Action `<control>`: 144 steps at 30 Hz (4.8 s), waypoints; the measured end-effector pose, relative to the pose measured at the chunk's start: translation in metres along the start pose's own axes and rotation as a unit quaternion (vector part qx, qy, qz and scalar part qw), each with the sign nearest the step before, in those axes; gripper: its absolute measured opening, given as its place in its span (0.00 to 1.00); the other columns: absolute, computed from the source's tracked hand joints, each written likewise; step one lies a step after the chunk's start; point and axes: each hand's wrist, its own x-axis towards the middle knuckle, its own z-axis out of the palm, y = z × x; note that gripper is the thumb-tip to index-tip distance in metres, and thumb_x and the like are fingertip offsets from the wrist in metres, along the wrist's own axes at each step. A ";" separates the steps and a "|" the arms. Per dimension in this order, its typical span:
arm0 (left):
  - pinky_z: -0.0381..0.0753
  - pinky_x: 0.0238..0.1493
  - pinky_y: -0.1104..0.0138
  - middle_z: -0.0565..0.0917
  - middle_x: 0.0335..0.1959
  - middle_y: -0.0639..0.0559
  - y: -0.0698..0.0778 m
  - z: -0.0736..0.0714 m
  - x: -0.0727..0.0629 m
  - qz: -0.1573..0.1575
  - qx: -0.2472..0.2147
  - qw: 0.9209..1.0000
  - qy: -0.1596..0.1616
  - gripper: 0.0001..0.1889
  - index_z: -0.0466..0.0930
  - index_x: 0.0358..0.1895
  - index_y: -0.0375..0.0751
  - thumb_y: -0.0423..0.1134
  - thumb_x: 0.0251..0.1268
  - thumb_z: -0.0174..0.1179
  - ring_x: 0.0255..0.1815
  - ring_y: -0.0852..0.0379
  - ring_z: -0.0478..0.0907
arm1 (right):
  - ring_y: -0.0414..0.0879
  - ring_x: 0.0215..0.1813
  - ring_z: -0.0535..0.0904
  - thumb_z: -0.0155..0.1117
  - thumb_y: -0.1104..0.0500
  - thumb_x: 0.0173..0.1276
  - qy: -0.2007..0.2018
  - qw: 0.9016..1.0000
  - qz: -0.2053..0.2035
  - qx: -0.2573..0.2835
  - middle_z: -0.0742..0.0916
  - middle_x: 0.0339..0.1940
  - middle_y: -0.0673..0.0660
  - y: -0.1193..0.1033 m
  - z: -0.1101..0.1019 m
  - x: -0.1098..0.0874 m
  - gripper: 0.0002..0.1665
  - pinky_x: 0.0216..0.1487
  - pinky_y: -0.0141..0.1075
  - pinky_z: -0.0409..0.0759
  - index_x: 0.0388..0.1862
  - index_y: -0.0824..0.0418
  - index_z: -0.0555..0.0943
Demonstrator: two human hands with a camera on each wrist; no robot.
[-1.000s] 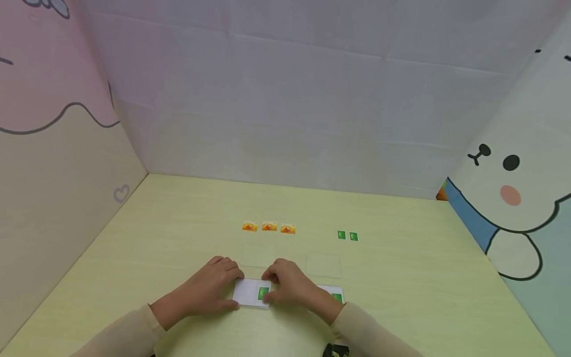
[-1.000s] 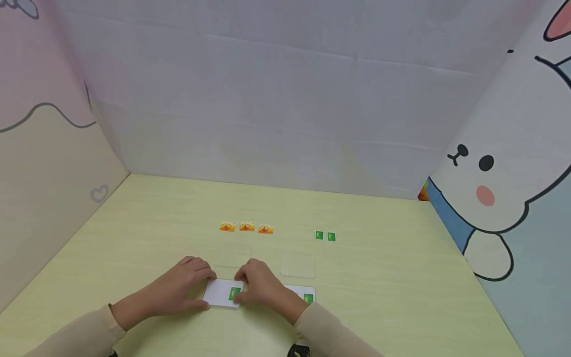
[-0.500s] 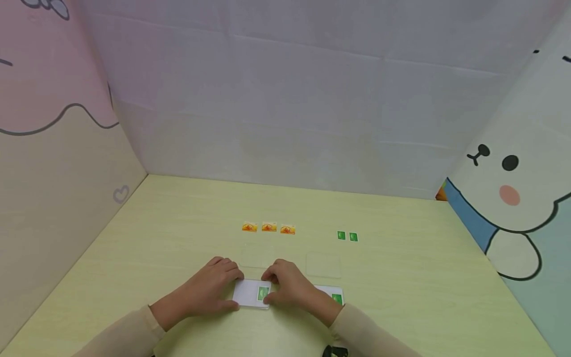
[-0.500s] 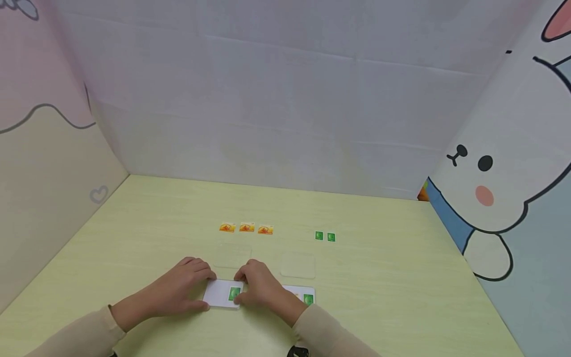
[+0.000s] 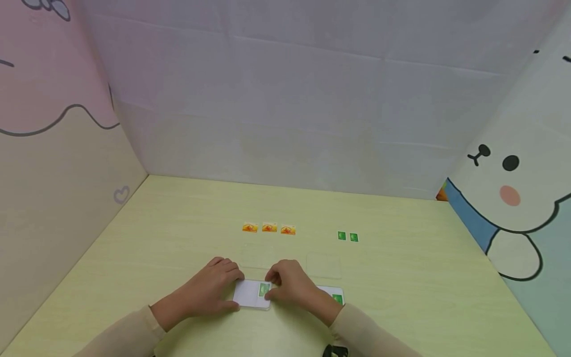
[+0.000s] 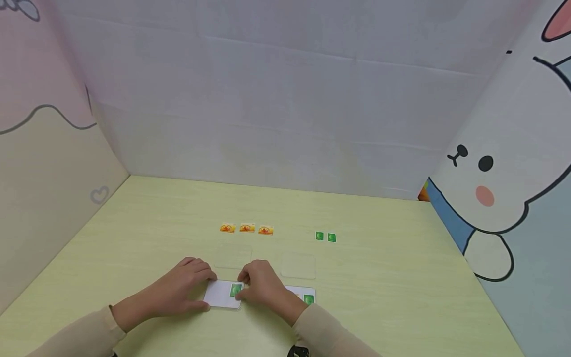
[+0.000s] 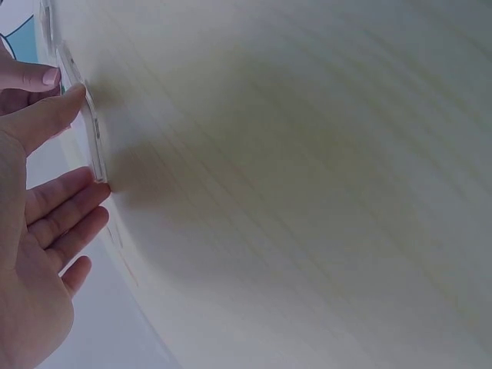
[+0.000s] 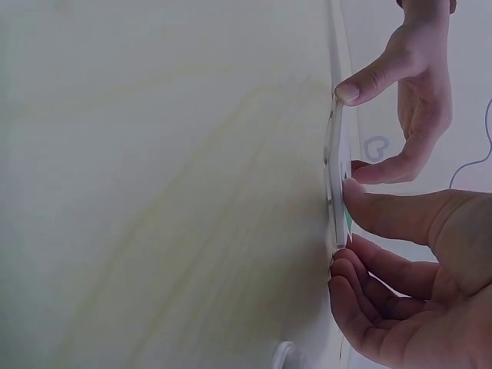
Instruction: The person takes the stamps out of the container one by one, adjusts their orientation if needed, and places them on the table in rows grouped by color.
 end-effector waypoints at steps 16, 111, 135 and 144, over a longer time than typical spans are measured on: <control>0.69 0.57 0.57 0.80 0.39 0.59 0.000 0.001 0.000 -0.003 0.002 1.000 -0.001 0.24 0.80 0.44 0.46 0.54 0.45 0.73 0.45 0.59 0.74 | 0.33 0.28 0.71 0.77 0.62 0.49 0.018 1.000 -0.010 0.001 0.83 0.26 0.51 0.001 0.000 0.002 0.11 0.32 0.23 0.72 0.31 0.63 0.85; 0.68 0.59 0.55 0.81 0.41 0.58 0.003 -0.003 0.003 -0.026 0.000 0.999 -0.034 0.25 0.81 0.45 0.45 0.55 0.46 0.72 0.47 0.58 0.75 | 0.42 0.26 0.86 0.72 0.60 0.57 -0.084 0.972 0.096 0.196 0.90 0.28 0.57 0.019 -0.031 0.019 0.07 0.34 0.33 0.84 0.32 0.63 0.88; 0.68 0.57 0.55 0.80 0.39 0.59 0.001 -0.004 0.001 -0.002 0.001 1.000 -0.007 0.24 0.80 0.44 0.46 0.54 0.45 0.72 0.45 0.60 0.73 | 0.41 0.26 0.85 0.72 0.60 0.57 -0.070 0.976 0.107 0.175 0.90 0.28 0.57 0.026 -0.041 0.015 0.07 0.34 0.34 0.84 0.33 0.63 0.88; 0.68 0.56 0.55 0.80 0.39 0.59 0.004 -0.005 0.001 -0.008 0.000 1.000 -0.011 0.24 0.80 0.44 0.45 0.53 0.45 0.72 0.44 0.60 0.74 | 0.40 0.26 0.84 0.72 0.59 0.57 -0.070 0.976 0.113 0.173 0.90 0.28 0.57 0.027 -0.045 0.013 0.08 0.35 0.34 0.84 0.33 0.63 0.88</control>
